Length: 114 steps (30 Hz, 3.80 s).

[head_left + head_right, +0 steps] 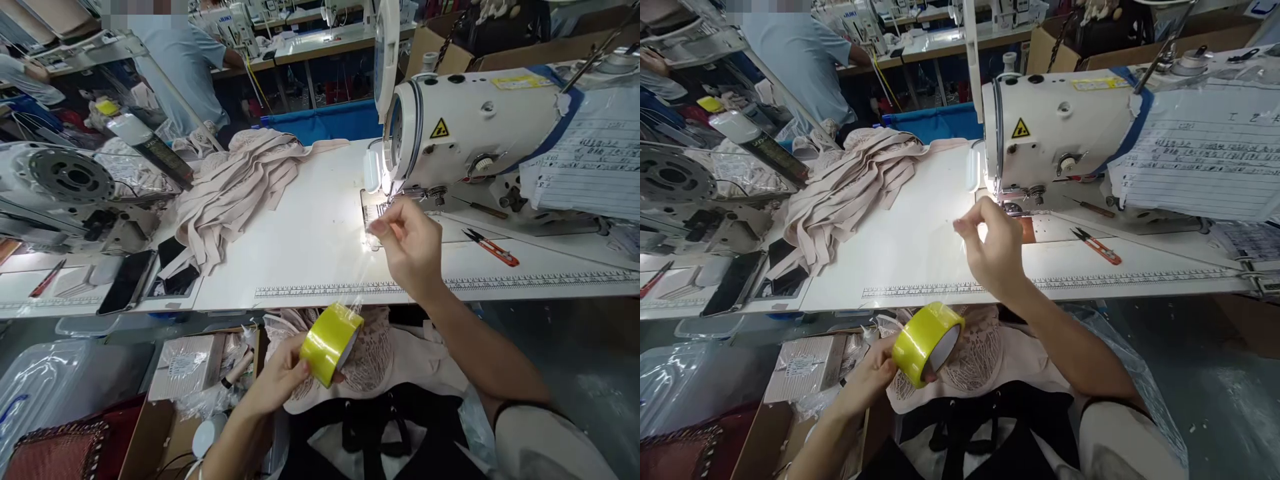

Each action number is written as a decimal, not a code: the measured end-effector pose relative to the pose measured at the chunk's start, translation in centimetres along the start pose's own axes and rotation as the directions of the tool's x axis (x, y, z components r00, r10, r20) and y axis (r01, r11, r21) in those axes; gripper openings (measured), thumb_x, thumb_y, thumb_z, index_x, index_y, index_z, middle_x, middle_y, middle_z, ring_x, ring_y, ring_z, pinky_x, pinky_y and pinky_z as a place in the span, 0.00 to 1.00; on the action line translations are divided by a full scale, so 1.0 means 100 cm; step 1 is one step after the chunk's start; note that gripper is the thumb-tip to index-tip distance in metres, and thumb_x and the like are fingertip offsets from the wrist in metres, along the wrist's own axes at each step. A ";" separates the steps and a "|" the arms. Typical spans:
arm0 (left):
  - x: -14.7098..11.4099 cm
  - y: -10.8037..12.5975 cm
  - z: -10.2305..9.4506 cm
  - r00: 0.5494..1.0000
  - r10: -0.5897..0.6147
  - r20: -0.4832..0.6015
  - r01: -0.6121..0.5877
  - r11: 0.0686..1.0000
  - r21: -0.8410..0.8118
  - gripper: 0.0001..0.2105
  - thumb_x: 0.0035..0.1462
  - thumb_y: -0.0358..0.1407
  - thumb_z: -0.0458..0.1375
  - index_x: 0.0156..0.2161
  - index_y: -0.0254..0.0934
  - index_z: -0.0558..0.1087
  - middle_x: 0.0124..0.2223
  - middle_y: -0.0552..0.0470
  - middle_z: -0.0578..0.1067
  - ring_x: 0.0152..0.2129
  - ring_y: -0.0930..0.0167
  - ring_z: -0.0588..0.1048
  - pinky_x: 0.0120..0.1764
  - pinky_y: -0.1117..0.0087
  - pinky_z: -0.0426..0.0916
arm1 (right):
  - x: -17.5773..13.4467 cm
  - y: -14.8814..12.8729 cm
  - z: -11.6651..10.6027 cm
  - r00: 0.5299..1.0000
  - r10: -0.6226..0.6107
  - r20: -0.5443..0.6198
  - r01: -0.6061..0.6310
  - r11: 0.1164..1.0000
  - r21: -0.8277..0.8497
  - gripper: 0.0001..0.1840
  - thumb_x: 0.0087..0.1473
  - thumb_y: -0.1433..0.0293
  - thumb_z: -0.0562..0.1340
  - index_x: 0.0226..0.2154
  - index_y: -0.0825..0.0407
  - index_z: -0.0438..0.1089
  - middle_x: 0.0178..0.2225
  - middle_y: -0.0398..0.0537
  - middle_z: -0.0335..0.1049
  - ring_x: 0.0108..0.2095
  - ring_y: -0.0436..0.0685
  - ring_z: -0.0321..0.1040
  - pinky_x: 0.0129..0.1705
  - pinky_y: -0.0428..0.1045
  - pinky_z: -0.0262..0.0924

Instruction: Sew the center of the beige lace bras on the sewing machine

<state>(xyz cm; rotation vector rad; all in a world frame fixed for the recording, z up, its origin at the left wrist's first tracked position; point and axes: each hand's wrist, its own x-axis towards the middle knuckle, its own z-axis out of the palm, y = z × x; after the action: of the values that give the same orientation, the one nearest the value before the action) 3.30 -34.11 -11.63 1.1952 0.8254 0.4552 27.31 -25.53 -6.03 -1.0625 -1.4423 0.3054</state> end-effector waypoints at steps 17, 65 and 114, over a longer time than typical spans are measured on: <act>-0.006 0.128 -0.134 0.917 -0.141 -0.372 0.388 0.522 0.759 0.31 0.48 0.63 0.57 0.37 0.33 0.76 0.28 0.49 0.75 0.23 0.68 0.70 0.27 0.69 0.63 | 0.010 0.060 0.064 0.722 0.680 -0.127 -0.613 0.714 0.338 0.12 0.63 0.72 0.58 0.27 0.49 0.59 0.23 0.36 0.69 0.28 0.50 0.73 0.42 0.50 0.70; 0.135 0.191 -0.205 0.934 -0.153 -0.323 0.335 0.061 0.940 0.20 0.41 0.57 0.63 0.28 0.42 0.75 0.32 0.42 0.78 0.27 0.58 0.73 0.26 0.63 0.59 | 0.025 0.092 0.057 0.714 0.663 0.227 -0.354 0.621 -0.699 0.12 0.52 0.75 0.57 0.20 0.49 0.61 0.24 0.45 0.69 0.30 0.57 0.64 0.34 0.50 0.53; 0.148 0.197 -0.200 0.937 -0.231 -0.261 0.283 0.066 0.957 0.21 0.48 0.58 0.59 0.27 0.40 0.74 0.26 0.47 0.74 0.23 0.69 0.68 0.27 0.66 0.57 | 0.023 0.092 0.056 0.720 0.627 0.297 -0.241 0.627 -0.741 0.16 0.59 0.74 0.54 0.21 0.49 0.54 0.30 0.50 0.72 0.47 0.67 0.65 0.49 0.59 0.53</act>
<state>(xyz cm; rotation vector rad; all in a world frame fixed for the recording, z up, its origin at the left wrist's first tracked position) -0.49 -4.65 -0.54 2.2462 1.4498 -0.5965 26.54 -16.65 -12.49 -2.0930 -1.8200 0.5066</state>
